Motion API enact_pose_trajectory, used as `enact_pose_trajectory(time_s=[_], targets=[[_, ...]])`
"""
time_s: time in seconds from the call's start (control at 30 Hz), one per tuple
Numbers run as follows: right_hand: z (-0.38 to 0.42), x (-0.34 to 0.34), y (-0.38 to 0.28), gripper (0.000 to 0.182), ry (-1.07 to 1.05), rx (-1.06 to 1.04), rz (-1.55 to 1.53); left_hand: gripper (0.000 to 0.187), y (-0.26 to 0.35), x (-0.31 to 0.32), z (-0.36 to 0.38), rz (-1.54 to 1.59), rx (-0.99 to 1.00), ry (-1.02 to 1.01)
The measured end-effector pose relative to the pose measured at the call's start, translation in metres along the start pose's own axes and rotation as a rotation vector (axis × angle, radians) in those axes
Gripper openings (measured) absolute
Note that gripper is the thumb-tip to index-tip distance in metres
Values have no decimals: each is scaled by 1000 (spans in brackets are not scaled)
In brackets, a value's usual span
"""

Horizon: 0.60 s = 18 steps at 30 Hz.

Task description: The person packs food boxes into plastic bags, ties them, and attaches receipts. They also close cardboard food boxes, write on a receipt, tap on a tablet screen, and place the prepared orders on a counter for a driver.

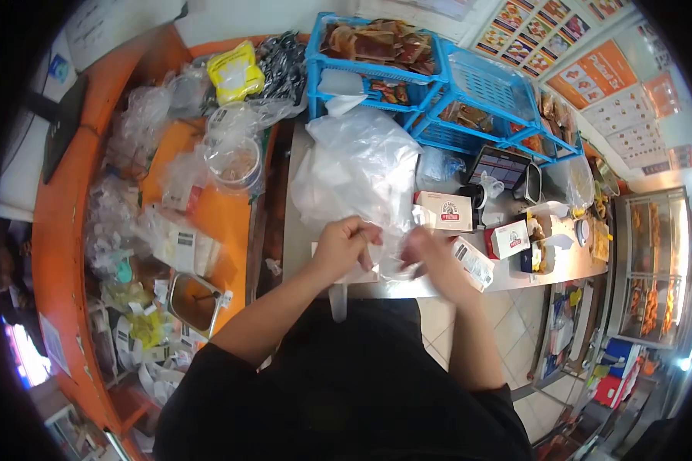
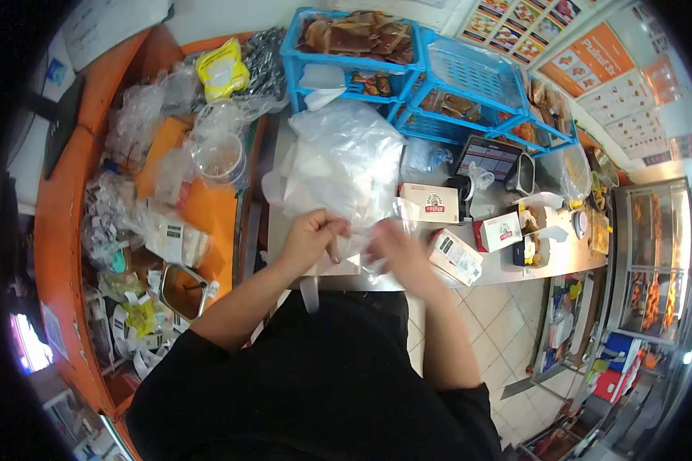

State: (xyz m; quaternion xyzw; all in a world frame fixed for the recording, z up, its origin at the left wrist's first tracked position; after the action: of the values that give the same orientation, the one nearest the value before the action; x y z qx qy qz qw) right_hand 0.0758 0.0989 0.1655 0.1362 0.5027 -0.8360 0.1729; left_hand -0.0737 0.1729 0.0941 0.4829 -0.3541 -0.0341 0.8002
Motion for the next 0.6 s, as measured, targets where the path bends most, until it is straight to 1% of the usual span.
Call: enact_pose_trajectory(time_s=[0.03,0.07,0.1,0.13,0.17,0.2,0.23,0.27,0.3,0.33,0.37,0.4,0.43,0.47,0.5,0.57,0.6], targets=[[-8,38,2,43,-15,29,-78,20,-10,0,-1,-14,-4,-22],[-32,58,41,42,190,-44,1,21,-19,-9,-6,-140,76,37],[-30,66,27,43,197,53,-145,23,-20,-11,-12,-260,160,90],[-44,72,41,40,299,-66,-79,23,-1,0,-1,-156,-116,188],[-41,68,38,40,339,-46,-87,22,-10,-18,-11,-190,-66,195],[-38,64,23,38,341,-88,2,20,-20,-36,-20,-227,-20,198],[-34,61,12,37,341,-126,89,20,-12,-29,-21,-191,78,146],[-33,54,15,37,383,-103,73,20,-3,-21,-21,-152,178,94],[-33,53,11,34,374,-141,72,20,-2,-16,-22,-168,160,52],[-32,51,7,31,364,-184,73,20,-1,-20,-20,-46,131,92],[-29,45,7,31,400,-177,55,20,0,-28,-19,72,103,135],[-30,48,5,29,339,-190,22,20,-5,-37,-23,50,94,106],[-31,54,4,26,273,-207,-8,20,-19,-52,-29,131,71,74],[-32,55,6,26,332,-269,-29,19,-26,-57,-35,216,47,47],[-29,52,7,26,349,-268,-39,19,-24,-48,-38,203,40,34],[-22,41,12,29,405,-187,239,15,-24,-35,-39,147,86,107],[-18,33,12,29,411,-188,239,15,-22,-18,-38,146,87,102]])
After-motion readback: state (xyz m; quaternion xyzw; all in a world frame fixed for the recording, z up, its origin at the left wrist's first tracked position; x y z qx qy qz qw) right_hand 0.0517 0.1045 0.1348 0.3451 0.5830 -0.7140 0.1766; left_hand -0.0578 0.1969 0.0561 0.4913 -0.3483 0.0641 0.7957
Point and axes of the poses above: each hand's wrist, its own z-axis away from the middle knuckle, its own x-axis out of the palm, y = z × x, the point moved 10 cm from there along -z, towards the middle knuckle, and after that the axes turned 15 degrees about z, right-handed, at the moved point
